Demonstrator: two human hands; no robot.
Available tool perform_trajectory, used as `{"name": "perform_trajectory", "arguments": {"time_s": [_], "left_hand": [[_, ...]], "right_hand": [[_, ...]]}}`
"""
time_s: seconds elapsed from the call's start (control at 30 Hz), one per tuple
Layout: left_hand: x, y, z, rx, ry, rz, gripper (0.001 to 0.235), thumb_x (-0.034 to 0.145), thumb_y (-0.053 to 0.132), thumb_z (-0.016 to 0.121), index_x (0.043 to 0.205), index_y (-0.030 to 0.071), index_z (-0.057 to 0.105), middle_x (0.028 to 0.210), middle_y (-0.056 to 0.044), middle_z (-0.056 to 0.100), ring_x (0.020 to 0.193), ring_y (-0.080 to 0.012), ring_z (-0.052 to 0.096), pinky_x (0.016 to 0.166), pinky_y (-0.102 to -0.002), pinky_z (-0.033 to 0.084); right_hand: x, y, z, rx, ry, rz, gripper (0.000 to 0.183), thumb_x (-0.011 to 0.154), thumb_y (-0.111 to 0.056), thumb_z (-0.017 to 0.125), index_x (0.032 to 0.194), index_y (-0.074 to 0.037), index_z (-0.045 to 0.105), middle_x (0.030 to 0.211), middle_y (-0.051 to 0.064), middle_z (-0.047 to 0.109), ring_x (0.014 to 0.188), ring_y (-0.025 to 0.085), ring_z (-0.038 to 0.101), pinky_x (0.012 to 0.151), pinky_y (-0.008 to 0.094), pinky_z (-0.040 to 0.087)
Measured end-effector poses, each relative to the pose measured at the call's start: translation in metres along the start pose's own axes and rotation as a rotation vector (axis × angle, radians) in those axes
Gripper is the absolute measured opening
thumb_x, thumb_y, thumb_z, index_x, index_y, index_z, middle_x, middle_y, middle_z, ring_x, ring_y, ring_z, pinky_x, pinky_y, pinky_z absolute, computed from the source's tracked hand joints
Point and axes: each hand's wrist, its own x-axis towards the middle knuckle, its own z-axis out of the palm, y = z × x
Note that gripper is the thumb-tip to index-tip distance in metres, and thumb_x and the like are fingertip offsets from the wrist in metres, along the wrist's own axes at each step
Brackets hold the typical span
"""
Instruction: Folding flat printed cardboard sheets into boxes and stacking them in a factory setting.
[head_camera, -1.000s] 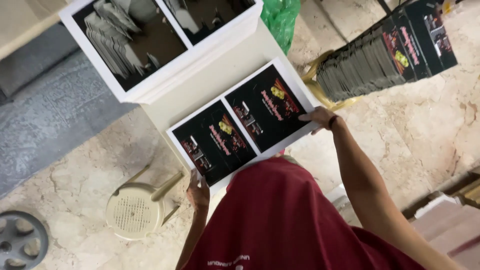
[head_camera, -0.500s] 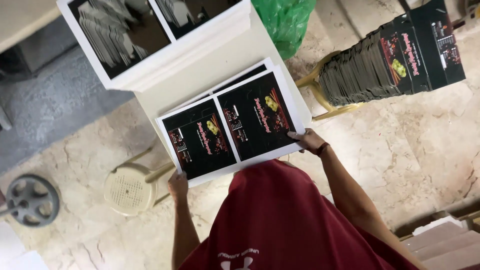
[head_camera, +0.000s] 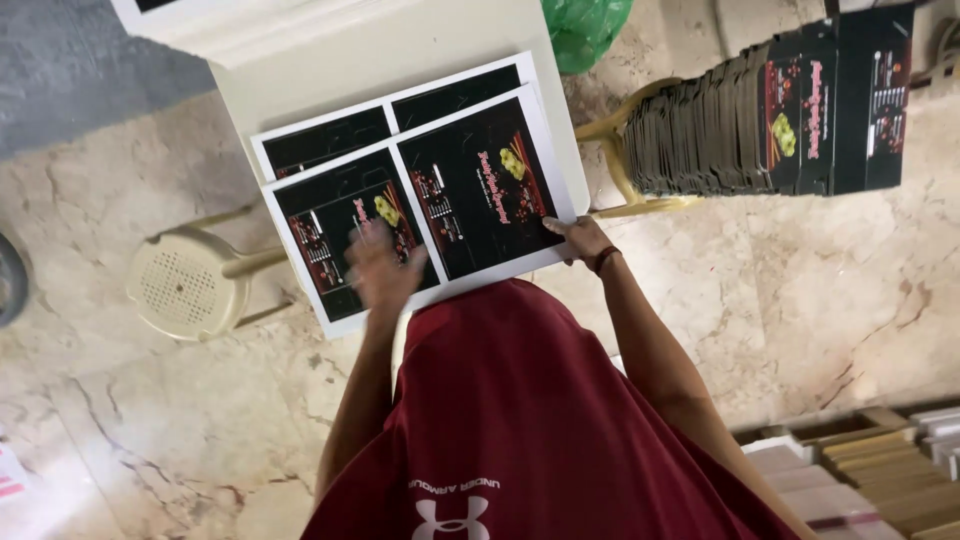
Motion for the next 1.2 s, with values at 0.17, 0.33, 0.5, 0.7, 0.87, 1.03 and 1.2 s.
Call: {"name": "perform_trajectory", "arguments": {"time_s": [0.17, 0.33, 0.5, 0.7, 0.87, 1.03, 1.2], "left_hand": [[0.041, 0.127, 0.048, 0.033, -0.25, 0.198, 0.117, 0.081, 0.08, 0.067, 0.166, 0.018, 0.015, 0.169, -0.025, 0.0, 0.149, -0.0601, 0.002, 0.105, -0.084, 0.023], [0.061, 0.16, 0.082, 0.055, -0.431, -0.004, 0.132, 0.086, 0.061, 0.079, 0.164, 0.015, -0.017, 0.163, -0.024, -0.032, 0.14, -0.0684, -0.024, 0.085, -0.097, 0.014], [0.07, 0.167, 0.091, 0.079, -0.38, -0.054, 0.133, 0.085, 0.055, 0.082, 0.162, 0.019, -0.02, 0.161, -0.024, -0.035, 0.139, -0.0701, -0.023, 0.08, -0.1, 0.01], [0.06, 0.174, 0.064, 0.061, -0.477, -0.045, 0.135, 0.084, 0.039, 0.088, 0.162, 0.018, -0.021, 0.158, -0.023, -0.042, 0.136, -0.0697, -0.03, 0.085, -0.099, 0.011], [0.085, 0.161, 0.12, 0.155, -0.459, -0.099, 0.136, 0.082, 0.019, 0.088, 0.16, 0.023, -0.024, 0.155, -0.022, -0.045, 0.133, -0.0723, -0.031, 0.077, -0.102, 0.006], [0.084, 0.171, 0.093, 0.145, -0.453, -0.102, 0.129, 0.085, 0.016, 0.084, 0.162, 0.023, -0.019, 0.158, -0.022, -0.043, 0.137, -0.0716, -0.024, 0.079, -0.101, 0.01], [0.069, 0.187, 0.054, 0.367, -0.532, 0.314, 0.11, 0.091, 0.018, 0.078, 0.166, 0.024, -0.002, 0.168, -0.014, -0.026, 0.148, -0.0596, -0.014, 0.098, -0.095, 0.013]], "right_hand": [[-0.013, -0.023, 0.008, -0.297, 0.055, -0.012, 0.063, 0.088, -0.044, 0.081, 0.108, 0.014, 0.067, 0.079, 0.03, 0.068, 0.051, 0.034, 0.07, 0.035, 0.038, 0.058], [-0.038, -0.048, 0.038, -0.422, 0.135, 0.016, 0.062, 0.093, -0.042, 0.072, 0.109, 0.017, 0.067, 0.081, 0.036, 0.069, 0.06, 0.039, 0.072, 0.042, 0.04, 0.064], [-0.057, -0.086, 0.054, -0.608, 0.101, 0.104, 0.073, 0.079, -0.049, 0.075, 0.124, 0.009, 0.068, 0.113, 0.03, 0.071, 0.108, 0.043, 0.069, 0.091, 0.057, 0.058], [-0.015, -0.087, 0.038, -0.687, 0.128, 0.234, 0.11, 0.065, -0.061, 0.092, 0.139, 0.012, 0.055, 0.131, 0.031, 0.063, 0.123, 0.044, 0.062, 0.104, 0.052, 0.052], [-0.037, -0.095, 0.06, -0.809, 0.154, 0.065, 0.059, 0.076, -0.045, 0.075, 0.108, 0.004, 0.069, 0.098, 0.019, 0.074, 0.101, 0.038, 0.072, 0.09, 0.049, 0.058], [-0.027, -0.109, 0.061, -0.896, 0.102, 0.001, 0.086, 0.074, -0.062, 0.078, 0.116, 0.011, 0.066, 0.119, 0.034, 0.067, 0.12, 0.047, 0.063, 0.099, 0.053, 0.054], [0.019, -0.11, 0.023, -0.401, 0.062, 0.2, 0.088, 0.08, -0.056, 0.078, 0.134, 0.01, 0.059, 0.117, 0.026, 0.067, 0.106, 0.036, 0.063, 0.083, 0.049, 0.053]]}}
